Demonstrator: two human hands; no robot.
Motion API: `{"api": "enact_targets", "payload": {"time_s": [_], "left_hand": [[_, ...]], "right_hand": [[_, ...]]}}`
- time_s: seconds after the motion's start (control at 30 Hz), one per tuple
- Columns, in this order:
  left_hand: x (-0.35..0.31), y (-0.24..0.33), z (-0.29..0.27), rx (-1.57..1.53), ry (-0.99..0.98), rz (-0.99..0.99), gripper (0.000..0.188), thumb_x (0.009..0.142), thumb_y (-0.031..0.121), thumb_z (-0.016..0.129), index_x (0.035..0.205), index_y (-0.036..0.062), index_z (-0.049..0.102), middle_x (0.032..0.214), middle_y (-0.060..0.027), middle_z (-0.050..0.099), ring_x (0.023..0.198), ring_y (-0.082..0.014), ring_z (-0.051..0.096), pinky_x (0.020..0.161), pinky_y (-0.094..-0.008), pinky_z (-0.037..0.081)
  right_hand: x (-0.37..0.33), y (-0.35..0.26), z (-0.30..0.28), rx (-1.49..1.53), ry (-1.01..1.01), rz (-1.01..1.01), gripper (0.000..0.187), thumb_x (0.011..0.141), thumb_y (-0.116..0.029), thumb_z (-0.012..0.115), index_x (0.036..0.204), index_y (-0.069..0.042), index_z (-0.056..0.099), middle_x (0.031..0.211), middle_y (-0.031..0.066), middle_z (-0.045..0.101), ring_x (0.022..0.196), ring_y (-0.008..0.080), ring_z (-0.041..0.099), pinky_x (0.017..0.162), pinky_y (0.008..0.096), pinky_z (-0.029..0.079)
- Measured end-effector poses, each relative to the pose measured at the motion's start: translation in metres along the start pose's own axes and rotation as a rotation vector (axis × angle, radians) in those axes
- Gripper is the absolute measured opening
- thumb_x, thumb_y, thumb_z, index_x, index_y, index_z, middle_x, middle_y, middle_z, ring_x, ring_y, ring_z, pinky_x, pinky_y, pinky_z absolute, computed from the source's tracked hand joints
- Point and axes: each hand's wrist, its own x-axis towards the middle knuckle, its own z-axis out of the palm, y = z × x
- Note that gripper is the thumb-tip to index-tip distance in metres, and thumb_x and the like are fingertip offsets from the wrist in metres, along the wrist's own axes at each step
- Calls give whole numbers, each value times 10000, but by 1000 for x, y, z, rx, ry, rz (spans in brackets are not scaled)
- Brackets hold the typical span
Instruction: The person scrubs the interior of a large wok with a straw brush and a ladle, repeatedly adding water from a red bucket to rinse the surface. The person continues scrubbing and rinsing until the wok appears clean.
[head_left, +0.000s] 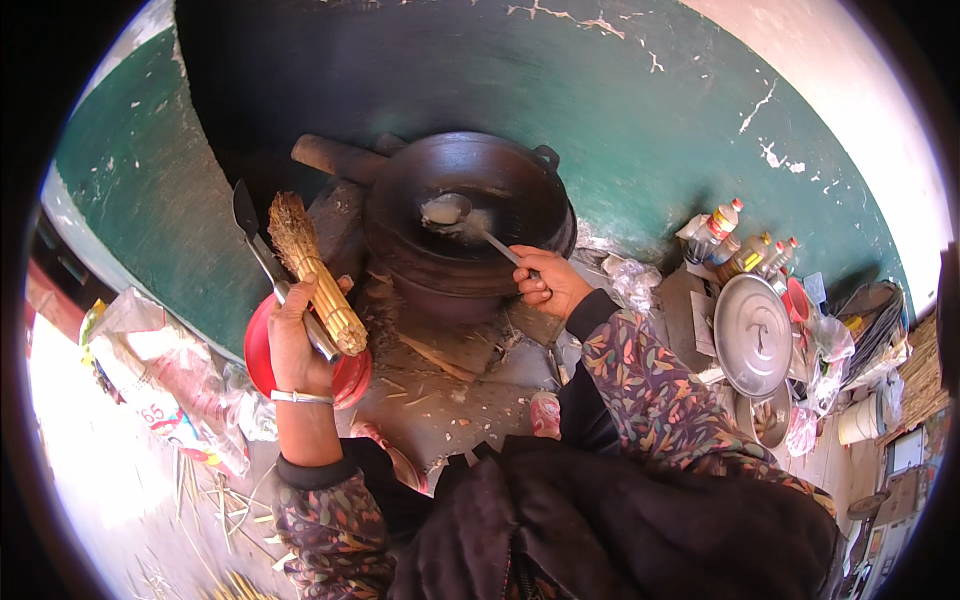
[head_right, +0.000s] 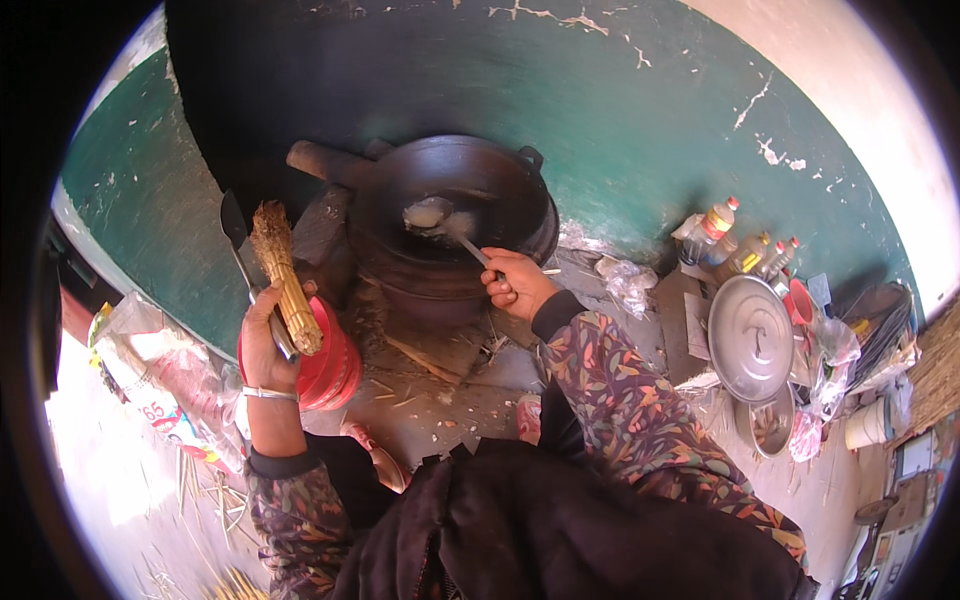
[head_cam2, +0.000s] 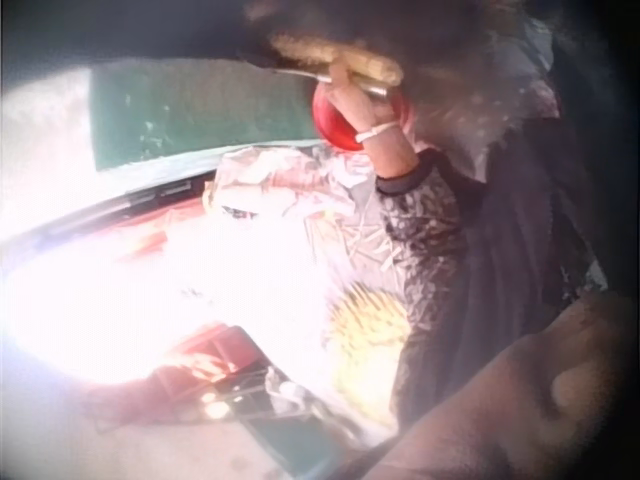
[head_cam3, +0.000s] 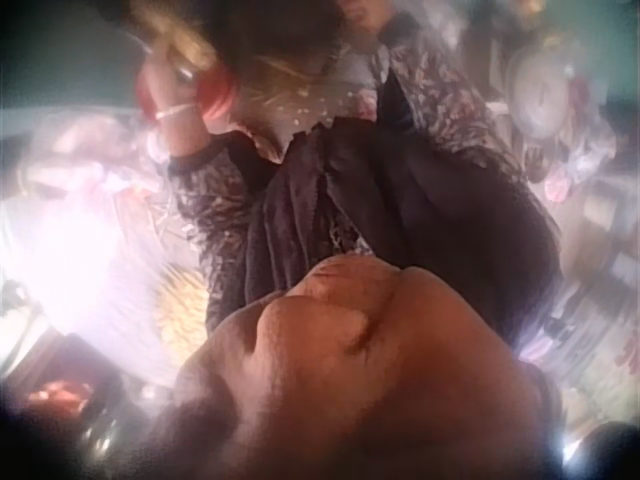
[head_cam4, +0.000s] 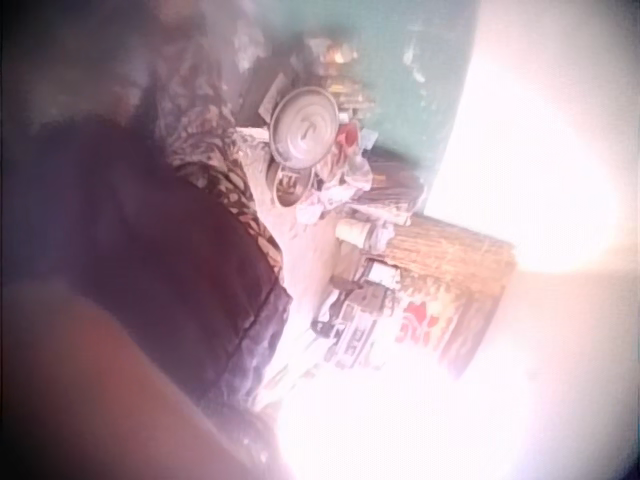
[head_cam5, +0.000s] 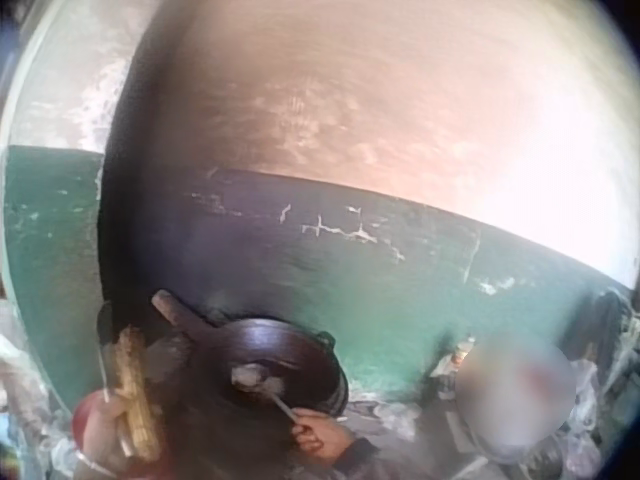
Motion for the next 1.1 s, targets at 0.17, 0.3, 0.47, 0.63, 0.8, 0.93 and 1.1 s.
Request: {"api": "enact_targets", "payload": {"time_s": [0.17,0.3,0.47,0.63,0.8,0.93,1.1], "left_hand": [[-12,8,-3,-56,32,30,235,876,121,580,1055,-18,519,883,-184,634,785,-263,658,587,-338,556],[-20,17,2,-62,12,13,192,880,122,570,1016,-6,528,861,-193,642,742,-251,653,600,-332,557],[-14,16,3,-85,-40,-6,242,890,135,557,1046,-49,529,898,-214,640,797,-257,652,685,-336,564],[-15,22,3,-72,-31,-3,254,894,137,556,1064,-49,524,900,-213,639,771,-243,651,668,-316,558],[-17,24,4,-90,11,16,202,872,121,580,1026,4,520,853,-201,646,722,-245,652,594,-324,545],[-14,18,6,-82,19,0,197,870,121,585,1014,1,524,873,-187,637,772,-258,657,598,-332,553],[-6,8,4,-41,12,-17,273,893,134,554,1078,-60,503,915,-197,623,818,-253,650,675,-328,564]], "right_hand": [[8,-29,30,-215,45,-101,490,856,-52,491,1331,-119,394,700,52,472,469,59,353,355,185,255],[60,-66,94,-616,34,-287,77,878,-94,454,818,-84,501,588,20,424,391,73,317,308,210,210],[106,-91,241,-975,-137,-766,182,838,-145,498,965,-29,556,598,50,472,442,124,437,374,296,339],[129,-95,211,-1486,258,-999,365,766,-105,504,1115,-50,598,782,187,642,667,291,641,611,387,495],[92,-74,45,-1727,286,-962,383,764,-144,524,1131,-69,604,911,252,632,889,433,596,808,484,470],[58,-65,-36,-1802,348,-819,408,775,-138,525,1173,-71,580,905,243,635,883,429,600,802,481,469],[42,-49,-56,-1559,203,-605,452,802,-111,518,1254,-90,544,837,198,655,718,329,652,683,404,504]]}}
